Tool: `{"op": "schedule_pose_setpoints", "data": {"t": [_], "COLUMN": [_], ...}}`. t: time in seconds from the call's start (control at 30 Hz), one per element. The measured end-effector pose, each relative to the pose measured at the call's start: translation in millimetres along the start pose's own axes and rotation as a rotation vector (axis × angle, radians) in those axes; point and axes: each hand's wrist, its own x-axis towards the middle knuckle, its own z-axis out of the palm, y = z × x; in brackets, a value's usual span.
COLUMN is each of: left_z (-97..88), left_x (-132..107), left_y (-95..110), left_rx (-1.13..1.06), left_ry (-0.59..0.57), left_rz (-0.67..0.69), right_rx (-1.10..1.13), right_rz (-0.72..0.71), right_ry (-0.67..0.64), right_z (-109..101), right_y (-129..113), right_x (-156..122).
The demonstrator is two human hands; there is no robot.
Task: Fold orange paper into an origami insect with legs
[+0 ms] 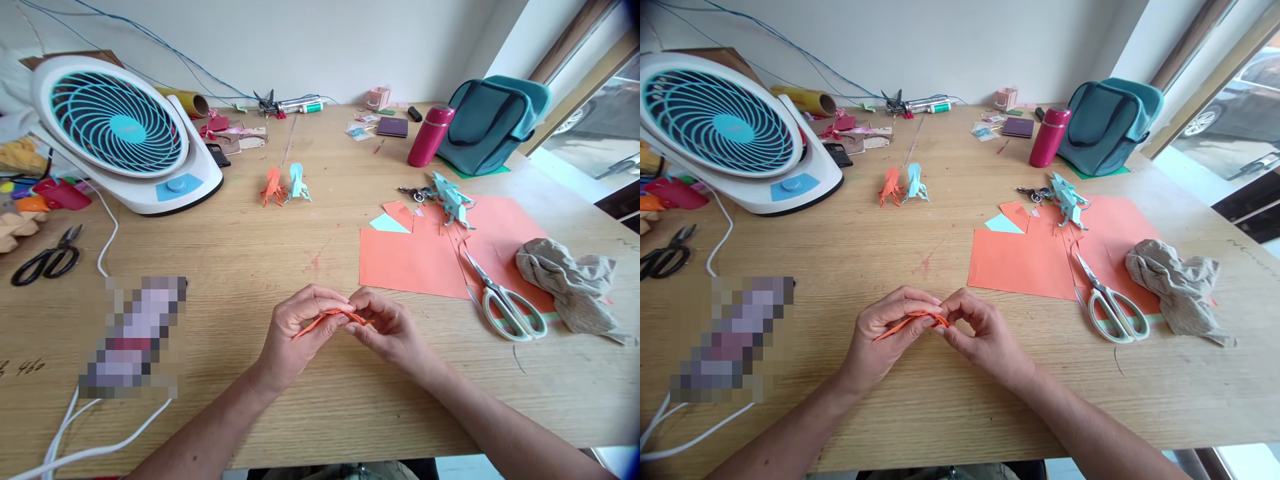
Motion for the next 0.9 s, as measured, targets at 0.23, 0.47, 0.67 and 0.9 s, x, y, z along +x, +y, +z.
{"op": "schedule_pose_setpoints", "data": {"t": [0.23, 0.47, 0.67, 0.9], "left_z": [-0.9, 0.0, 1.0, 0.3], "left_x": [0.9, 0.0, -0.4, -0.3], "left_y": [6.2, 6.8, 8.6, 9.1], "left_rx": [0.182, 0.205, 0.276, 0.325], "left_ry": [0.059, 0.062, 0.035, 0.036], "left_rz": [0.034, 0.040, 0.118, 0.142], "right_rx": [-0.159, -0.193, -0.134, 0.023], "right_rz": [-0.198, -0.234, -0.204, -0.096], "right_ry": [0.120, 0.103, 0.087, 0.105], "right_z": [-5.8, -5.9, -5.0, 0.1], "right_y": [-5.9, -6.9, -6.3, -10.2], "right_x": [-6.3, -7.4, -7.0, -5.0]}}
